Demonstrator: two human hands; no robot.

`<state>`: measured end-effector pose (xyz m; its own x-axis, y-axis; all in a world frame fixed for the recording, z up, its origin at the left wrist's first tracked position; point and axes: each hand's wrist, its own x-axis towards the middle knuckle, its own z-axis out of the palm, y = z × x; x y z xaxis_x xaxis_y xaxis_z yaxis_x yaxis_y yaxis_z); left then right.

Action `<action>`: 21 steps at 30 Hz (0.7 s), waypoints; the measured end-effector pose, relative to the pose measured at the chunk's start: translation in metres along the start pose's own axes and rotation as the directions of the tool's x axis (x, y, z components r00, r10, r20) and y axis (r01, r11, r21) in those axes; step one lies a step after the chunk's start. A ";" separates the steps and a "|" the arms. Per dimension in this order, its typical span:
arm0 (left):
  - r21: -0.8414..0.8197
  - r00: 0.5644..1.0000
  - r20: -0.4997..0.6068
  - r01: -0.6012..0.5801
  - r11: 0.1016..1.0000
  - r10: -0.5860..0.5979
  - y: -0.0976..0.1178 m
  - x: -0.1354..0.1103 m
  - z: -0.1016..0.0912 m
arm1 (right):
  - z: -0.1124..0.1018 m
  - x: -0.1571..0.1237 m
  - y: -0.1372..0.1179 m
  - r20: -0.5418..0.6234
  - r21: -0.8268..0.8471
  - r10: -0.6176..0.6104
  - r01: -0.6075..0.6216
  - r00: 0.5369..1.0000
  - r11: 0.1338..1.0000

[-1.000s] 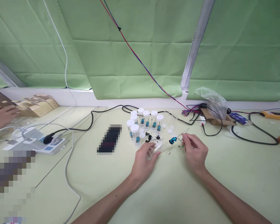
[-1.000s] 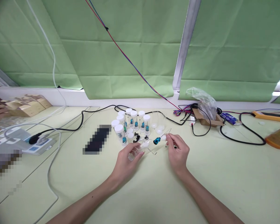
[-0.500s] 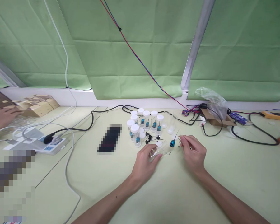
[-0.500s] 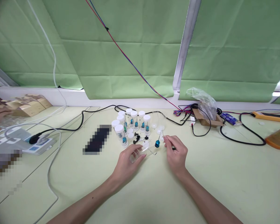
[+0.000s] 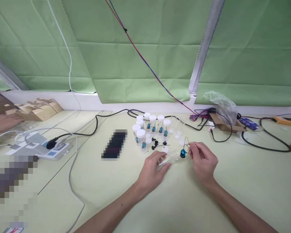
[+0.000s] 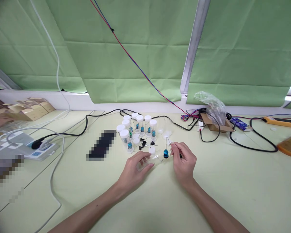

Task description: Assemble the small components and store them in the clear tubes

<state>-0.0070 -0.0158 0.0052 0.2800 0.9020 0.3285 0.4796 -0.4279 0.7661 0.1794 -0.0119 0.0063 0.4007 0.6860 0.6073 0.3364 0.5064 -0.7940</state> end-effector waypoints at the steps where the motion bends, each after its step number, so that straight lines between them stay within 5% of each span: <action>1: -0.006 1.000 0.005 -0.003 1.000 0.003 0.000 0.000 0.000 | 0.000 0.000 -0.001 -0.003 0.016 0.014 -0.014 1.000 1.000; 14: -0.093 0.999 0.017 -0.044 0.995 0.046 0.003 -0.003 0.003 | 0.007 -0.007 -0.004 0.015 0.107 0.173 -0.174 0.985 0.979; 21: -0.096 0.999 -0.026 -0.025 0.995 0.023 0.002 -0.002 0.001 | 0.005 -0.006 -0.003 0.165 0.112 0.133 -0.153 0.977 0.982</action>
<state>-0.0052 -0.0183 0.0059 0.2691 0.8933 0.3601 0.3905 -0.4429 0.8071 0.1712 -0.0150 0.0050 0.2961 0.8239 0.4833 0.1735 0.4511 -0.8754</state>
